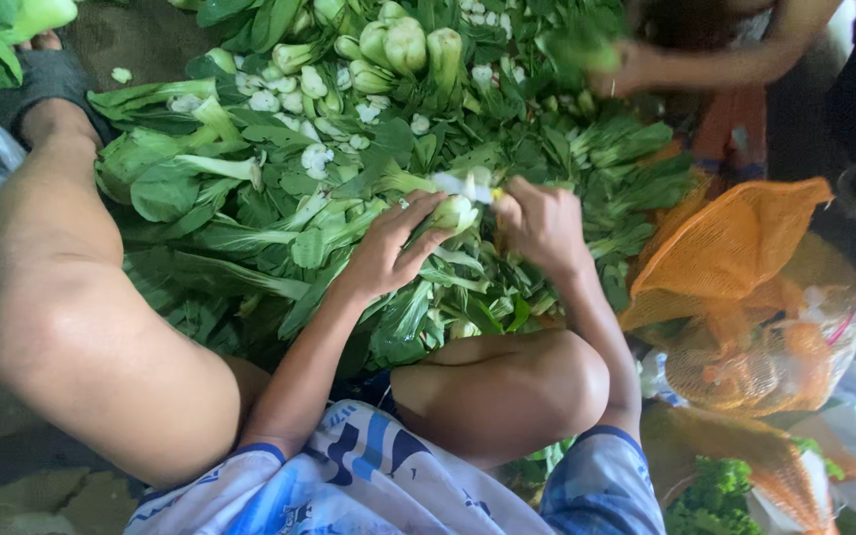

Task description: The person sits on the floor among large piles of leafy green vegetables, picks up individual bok choy heads, and uses a small knife to trim the root ends. Trimmed heads are tossed onto a pile while outer leaves and cut roots accumulate nearby, and the person repeats this cycle continuously.

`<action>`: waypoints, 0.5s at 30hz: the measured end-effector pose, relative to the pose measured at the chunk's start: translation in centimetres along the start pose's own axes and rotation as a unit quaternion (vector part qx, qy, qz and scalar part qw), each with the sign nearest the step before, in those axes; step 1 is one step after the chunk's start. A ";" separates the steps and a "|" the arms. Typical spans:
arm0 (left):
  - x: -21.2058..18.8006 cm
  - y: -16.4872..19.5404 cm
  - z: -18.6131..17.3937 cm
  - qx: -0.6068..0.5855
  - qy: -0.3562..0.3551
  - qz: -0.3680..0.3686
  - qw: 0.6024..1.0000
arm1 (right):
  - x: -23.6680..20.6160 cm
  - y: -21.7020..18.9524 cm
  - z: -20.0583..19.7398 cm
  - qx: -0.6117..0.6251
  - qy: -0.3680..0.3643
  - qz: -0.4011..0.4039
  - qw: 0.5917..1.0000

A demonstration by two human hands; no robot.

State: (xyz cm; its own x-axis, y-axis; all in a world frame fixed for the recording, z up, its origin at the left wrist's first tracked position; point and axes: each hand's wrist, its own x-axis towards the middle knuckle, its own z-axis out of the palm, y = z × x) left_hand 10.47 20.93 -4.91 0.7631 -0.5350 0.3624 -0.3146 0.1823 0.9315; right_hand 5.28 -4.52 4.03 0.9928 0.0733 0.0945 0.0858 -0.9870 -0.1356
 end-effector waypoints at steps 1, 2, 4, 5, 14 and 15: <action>0.0 -0.1 0.2 0.004 0.002 0.010 1.000 | -0.8 1.2 0.9 0.026 -0.010 0.036 0.999; 0.0 -0.2 0.5 0.008 0.005 0.021 1.000 | -1.5 2.5 1.7 0.050 -0.018 0.071 0.996; 0.2 -0.5 1.1 0.020 0.015 0.014 1.000 | -2.8 4.8 3.3 0.188 -0.041 0.125 0.973; 0.4 -0.7 1.5 0.026 0.014 -0.007 1.000 | -4.0 5.5 4.0 0.299 -0.052 0.151 0.941; -3.2 -2.6 3.0 -0.290 0.033 -0.187 0.938 | -13.0 6.5 10.3 0.428 0.041 0.278 0.859; -3.5 -2.8 3.2 -0.340 0.026 -0.175 0.924 | -13.5 7.5 10.4 0.402 0.076 0.268 0.872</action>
State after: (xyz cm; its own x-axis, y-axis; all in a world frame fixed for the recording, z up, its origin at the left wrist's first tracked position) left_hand 6.90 19.67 -8.83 0.7825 -0.6223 0.0203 0.3696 0.4905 0.7891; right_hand -6.63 -11.48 -8.51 0.8912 -0.4476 -0.0737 -0.2961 -0.4508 -0.8421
